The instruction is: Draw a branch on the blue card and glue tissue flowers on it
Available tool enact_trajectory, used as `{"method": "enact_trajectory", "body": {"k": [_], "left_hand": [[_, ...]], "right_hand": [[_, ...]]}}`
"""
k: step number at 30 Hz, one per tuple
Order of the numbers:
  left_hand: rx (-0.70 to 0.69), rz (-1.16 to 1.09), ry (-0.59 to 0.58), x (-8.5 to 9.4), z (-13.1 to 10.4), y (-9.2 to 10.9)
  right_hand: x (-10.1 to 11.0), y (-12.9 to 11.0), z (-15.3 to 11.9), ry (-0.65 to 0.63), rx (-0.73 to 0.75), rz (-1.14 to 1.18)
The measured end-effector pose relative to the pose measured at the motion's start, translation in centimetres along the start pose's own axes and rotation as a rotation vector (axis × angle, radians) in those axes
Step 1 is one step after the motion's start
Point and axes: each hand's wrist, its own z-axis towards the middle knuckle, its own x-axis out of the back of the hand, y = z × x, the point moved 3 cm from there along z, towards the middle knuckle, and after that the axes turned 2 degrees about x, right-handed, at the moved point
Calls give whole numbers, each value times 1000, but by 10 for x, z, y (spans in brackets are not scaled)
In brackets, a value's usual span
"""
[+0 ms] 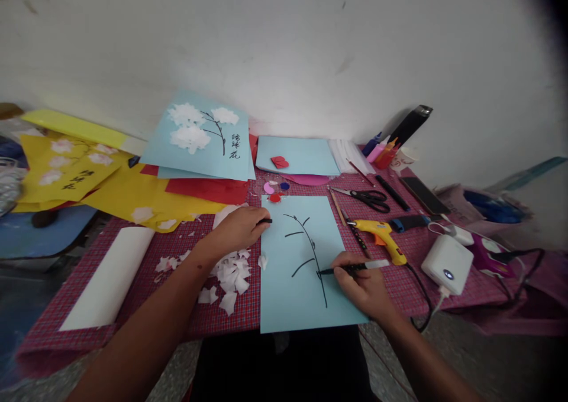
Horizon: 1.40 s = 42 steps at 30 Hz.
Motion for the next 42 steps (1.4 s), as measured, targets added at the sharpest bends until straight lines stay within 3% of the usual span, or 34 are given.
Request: {"method": "enact_trajectory", "body": {"k": [12,16,19,23,30,42], "left_hand": [[-1,-25,13,1,-1,1],[8,-30,24,0,-1,0],[-6,-19,22,-1,-1,0],[-80,-72,48,-2,-1,1],[-103,-201,130,4,-1,6],[-110,-278,70,8,-1,12]], "right_hand": [[3,0,-2,92,-41,46],[5,3,-2,197,-67,3],[11,-2,9,251,-76,-12],[12,-17,36,186,-95,12],[-21,-30,78,111,-194,449],[-48,-30,90,42,-206,464]]}}
